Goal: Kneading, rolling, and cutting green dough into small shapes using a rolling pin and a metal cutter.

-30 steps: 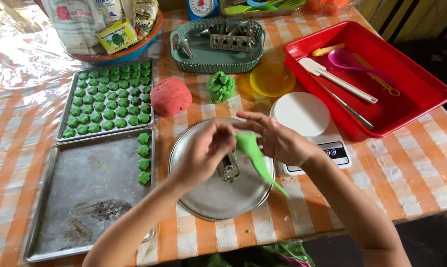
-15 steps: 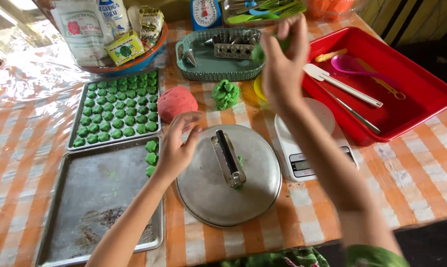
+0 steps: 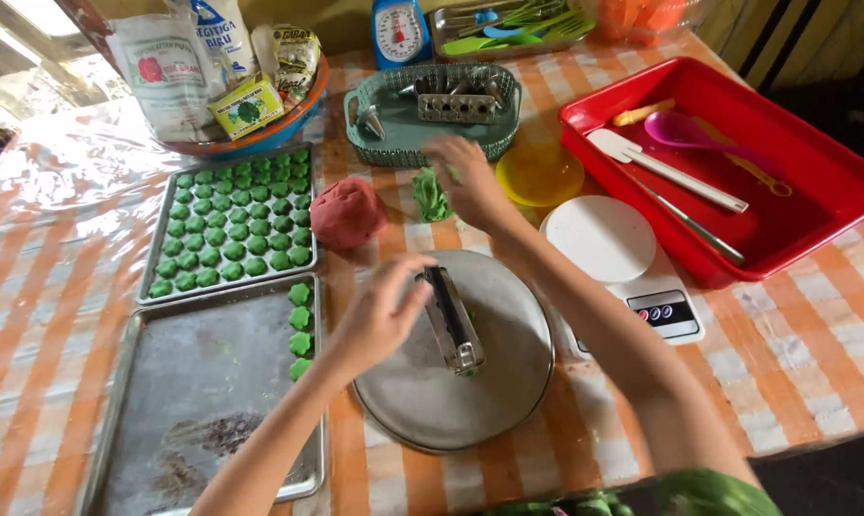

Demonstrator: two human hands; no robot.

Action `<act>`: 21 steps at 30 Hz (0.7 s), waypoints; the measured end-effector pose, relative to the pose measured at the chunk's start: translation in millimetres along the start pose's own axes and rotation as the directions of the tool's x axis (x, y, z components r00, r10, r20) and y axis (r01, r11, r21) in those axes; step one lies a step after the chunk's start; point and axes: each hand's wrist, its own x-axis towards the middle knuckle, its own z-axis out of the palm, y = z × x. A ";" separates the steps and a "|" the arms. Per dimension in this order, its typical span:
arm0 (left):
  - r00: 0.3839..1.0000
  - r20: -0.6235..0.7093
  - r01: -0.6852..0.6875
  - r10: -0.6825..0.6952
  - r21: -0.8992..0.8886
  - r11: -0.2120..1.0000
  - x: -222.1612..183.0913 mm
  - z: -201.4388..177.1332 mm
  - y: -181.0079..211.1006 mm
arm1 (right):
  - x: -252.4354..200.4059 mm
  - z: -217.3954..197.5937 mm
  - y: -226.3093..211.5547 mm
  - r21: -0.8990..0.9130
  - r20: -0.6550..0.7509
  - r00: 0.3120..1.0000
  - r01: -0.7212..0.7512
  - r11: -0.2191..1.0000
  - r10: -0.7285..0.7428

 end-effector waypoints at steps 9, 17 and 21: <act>0.794 0.548 -0.002 -0.262 0.433 0.901 11.3 8.8 10.2 | -154.0 -85.7 -58.9 0.054 0.621 0.780 0.057 0.997 -0.078; 0.778 0.563 0.013 -0.279 0.430 0.903 11.9 3.6 9.2 | -175.2 -73.8 -68.6 -0.033 0.535 0.837 -0.117 0.993 0.117; 0.780 0.557 0.023 -0.284 0.428 0.904 10.9 3.7 11.2 | -161.5 -100.2 -97.1 0.079 0.654 0.756 -0.063 0.995 -0.004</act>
